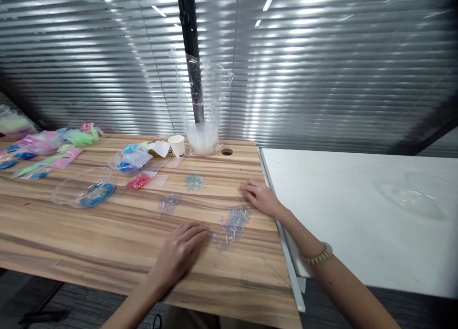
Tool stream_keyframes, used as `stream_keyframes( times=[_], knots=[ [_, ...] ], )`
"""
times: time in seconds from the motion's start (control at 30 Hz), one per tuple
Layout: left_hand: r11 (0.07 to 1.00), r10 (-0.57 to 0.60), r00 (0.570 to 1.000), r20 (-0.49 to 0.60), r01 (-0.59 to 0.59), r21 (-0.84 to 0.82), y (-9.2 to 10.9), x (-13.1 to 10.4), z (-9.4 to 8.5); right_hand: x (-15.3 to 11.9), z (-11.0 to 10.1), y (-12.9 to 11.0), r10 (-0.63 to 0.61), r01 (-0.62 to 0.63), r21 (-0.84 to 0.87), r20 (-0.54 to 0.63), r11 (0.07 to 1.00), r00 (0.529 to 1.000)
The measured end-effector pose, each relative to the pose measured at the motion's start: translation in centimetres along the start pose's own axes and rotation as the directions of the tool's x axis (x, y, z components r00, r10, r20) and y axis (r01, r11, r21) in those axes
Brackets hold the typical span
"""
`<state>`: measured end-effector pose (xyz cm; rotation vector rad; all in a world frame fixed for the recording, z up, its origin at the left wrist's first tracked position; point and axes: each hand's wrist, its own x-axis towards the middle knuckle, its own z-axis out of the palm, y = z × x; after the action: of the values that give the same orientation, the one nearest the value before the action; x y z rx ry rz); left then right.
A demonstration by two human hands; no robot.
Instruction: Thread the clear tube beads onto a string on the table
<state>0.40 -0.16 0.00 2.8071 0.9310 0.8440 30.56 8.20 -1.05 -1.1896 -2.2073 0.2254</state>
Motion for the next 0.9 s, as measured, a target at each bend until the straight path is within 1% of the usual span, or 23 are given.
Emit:
stream_keyframes(
  times=[0.07,0.17,0.47,0.7,0.83,0.9],
  knots=[
    [1.0,-0.023,0.999,-0.041,0.024,0.019,0.0,0.1,0.0,0.0,0.0,0.0,-0.01,0.01,-0.002,-0.001,1.0,1.0],
    [1.0,-0.021,0.998,-0.061,0.023,0.02,0.0,0.2,0.1,-0.1,0.2,0.1,-0.029,0.028,-0.01,-0.022,1.0,0.999],
    [1.0,0.006,0.999,-0.046,-0.006,-0.011,0.9,0.0,-0.3,-0.7,0.3,0.2,-0.055,0.055,-0.01,-0.073,0.998,0.996],
    [0.999,0.04,0.998,-0.039,-0.041,-0.028,1.0,-0.4,-0.6,-1.2,0.1,-0.2,-0.04,0.038,-0.018,-0.112,0.999,0.993],
    [0.998,0.051,0.997,-0.056,-0.052,-0.02,1.2,-0.1,-0.8,-1.4,-0.1,-0.3,-0.037,0.032,-0.034,-0.157,0.999,0.987],
    [1.0,0.019,0.996,-0.092,-0.018,0.013,1.2,0.1,-1.0,-1.4,-0.3,-0.3,-0.035,0.028,-0.043,-0.172,0.999,0.984]
  ],
)
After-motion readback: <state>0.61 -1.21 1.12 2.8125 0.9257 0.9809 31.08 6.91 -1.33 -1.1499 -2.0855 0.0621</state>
